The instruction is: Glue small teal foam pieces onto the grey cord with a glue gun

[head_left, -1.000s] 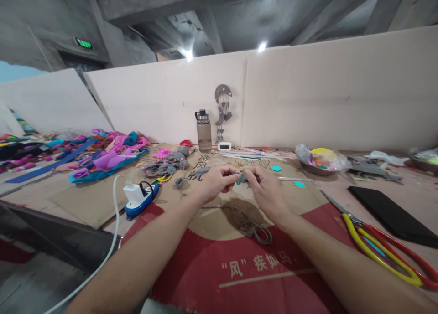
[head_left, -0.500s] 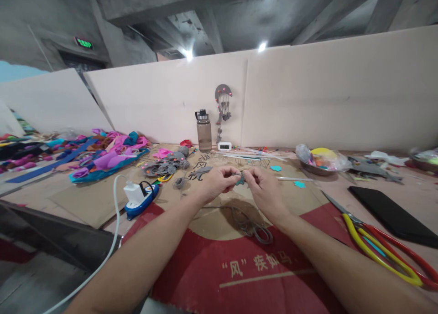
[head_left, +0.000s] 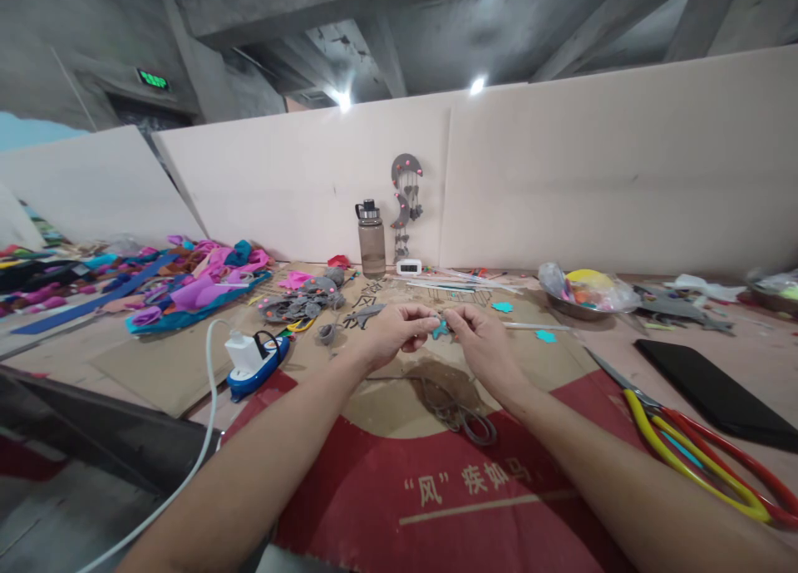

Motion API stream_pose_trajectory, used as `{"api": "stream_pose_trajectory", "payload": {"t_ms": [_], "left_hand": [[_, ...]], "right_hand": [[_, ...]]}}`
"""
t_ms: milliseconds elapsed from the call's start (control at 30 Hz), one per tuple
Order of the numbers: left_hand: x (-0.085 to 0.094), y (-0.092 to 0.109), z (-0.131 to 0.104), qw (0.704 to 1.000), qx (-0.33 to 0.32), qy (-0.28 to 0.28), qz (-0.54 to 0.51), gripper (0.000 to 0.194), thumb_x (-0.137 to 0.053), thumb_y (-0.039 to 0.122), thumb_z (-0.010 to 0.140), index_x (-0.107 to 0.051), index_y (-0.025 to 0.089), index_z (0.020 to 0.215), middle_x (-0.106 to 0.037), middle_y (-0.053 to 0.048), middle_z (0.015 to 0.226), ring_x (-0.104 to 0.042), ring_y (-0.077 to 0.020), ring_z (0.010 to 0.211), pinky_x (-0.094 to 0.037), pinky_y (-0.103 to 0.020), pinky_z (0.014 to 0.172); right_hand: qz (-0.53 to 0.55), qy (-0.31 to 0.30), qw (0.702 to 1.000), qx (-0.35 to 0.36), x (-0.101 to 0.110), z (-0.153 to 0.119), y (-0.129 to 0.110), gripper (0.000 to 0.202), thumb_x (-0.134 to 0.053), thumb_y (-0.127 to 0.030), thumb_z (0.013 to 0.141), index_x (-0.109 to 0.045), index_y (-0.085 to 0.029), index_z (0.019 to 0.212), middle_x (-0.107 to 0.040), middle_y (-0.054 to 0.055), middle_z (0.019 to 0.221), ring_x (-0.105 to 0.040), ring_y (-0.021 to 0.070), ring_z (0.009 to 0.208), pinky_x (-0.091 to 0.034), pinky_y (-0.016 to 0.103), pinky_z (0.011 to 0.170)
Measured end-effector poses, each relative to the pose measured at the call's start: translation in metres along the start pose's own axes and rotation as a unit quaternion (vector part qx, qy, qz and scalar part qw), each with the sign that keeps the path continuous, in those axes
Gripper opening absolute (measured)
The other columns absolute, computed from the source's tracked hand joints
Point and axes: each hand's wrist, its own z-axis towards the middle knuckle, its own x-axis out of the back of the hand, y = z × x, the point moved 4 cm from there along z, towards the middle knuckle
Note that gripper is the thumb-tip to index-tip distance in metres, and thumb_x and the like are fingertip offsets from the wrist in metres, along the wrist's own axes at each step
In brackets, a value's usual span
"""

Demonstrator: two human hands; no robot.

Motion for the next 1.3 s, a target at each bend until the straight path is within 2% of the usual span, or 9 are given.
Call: {"api": "stream_pose_trajectory", "payload": {"t_ms": [400,633,867,1100,1300], "left_hand": [[0.0011,-0.0001,0.0009,1.000,0.000,-0.002,0.003,0.033,-0.073,0.040,0.064,-0.061,0.013,0.079,-0.050,0.004,0.055,-0.040,-0.0038,0.045,-0.026,-0.018,0.043],[0.0037,-0.0033,0.0024,0.999,0.007,0.020,0.034,0.029,-0.069,0.040,0.067,-0.059,0.013,0.073,-0.049,0.005,0.052,-0.038,-0.0038,0.043,-0.027,-0.018,0.042],[0.0046,-0.0034,0.0037,0.998,-0.018,0.026,0.057,0.020,-0.065,0.031,0.068,-0.059,0.013,0.074,-0.047,0.006,0.055,-0.035,-0.0026,0.043,-0.026,-0.018,0.043],[0.0051,-0.0029,0.0028,0.999,-0.021,0.019,0.043,0.024,-0.067,0.034,0.070,-0.061,0.012,0.077,-0.056,0.001,0.060,-0.050,-0.0060,0.049,-0.038,-0.019,0.047],[0.0039,-0.0017,0.0024,1.000,-0.002,0.013,-0.006,0.027,-0.068,0.029,0.068,-0.060,0.011,0.086,-0.061,-0.002,0.065,-0.059,-0.0101,0.055,-0.047,-0.022,0.051]], "right_hand": [[0.010,0.003,1.000,0.000,-0.0009,0.0017,0.0038,0.032,-0.046,-0.043,0.085,-0.053,-0.019,0.065,-0.051,-0.002,0.059,-0.043,0.0130,0.058,-0.032,0.025,0.057],[0.007,-0.006,1.000,-0.006,-0.0019,-0.0031,-0.0023,0.030,-0.047,-0.042,0.085,-0.056,-0.018,0.068,-0.051,-0.002,0.061,-0.043,0.0129,0.059,-0.031,0.025,0.056],[0.012,-0.018,1.000,-0.005,-0.0049,-0.0041,-0.0041,0.029,-0.048,-0.040,0.084,-0.057,-0.018,0.067,-0.049,-0.003,0.060,-0.041,0.0116,0.057,-0.028,0.024,0.054],[0.007,-0.010,1.000,-0.017,-0.0028,-0.0024,0.0000,0.030,-0.048,-0.042,0.084,-0.056,-0.018,0.067,-0.051,-0.003,0.059,-0.041,0.0116,0.056,-0.028,0.025,0.054],[0.002,-0.005,1.000,-0.013,-0.0015,-0.0023,0.0001,0.032,-0.048,-0.042,0.085,-0.058,-0.018,0.066,-0.052,-0.002,0.059,-0.041,0.0118,0.056,-0.029,0.025,0.053]]}}
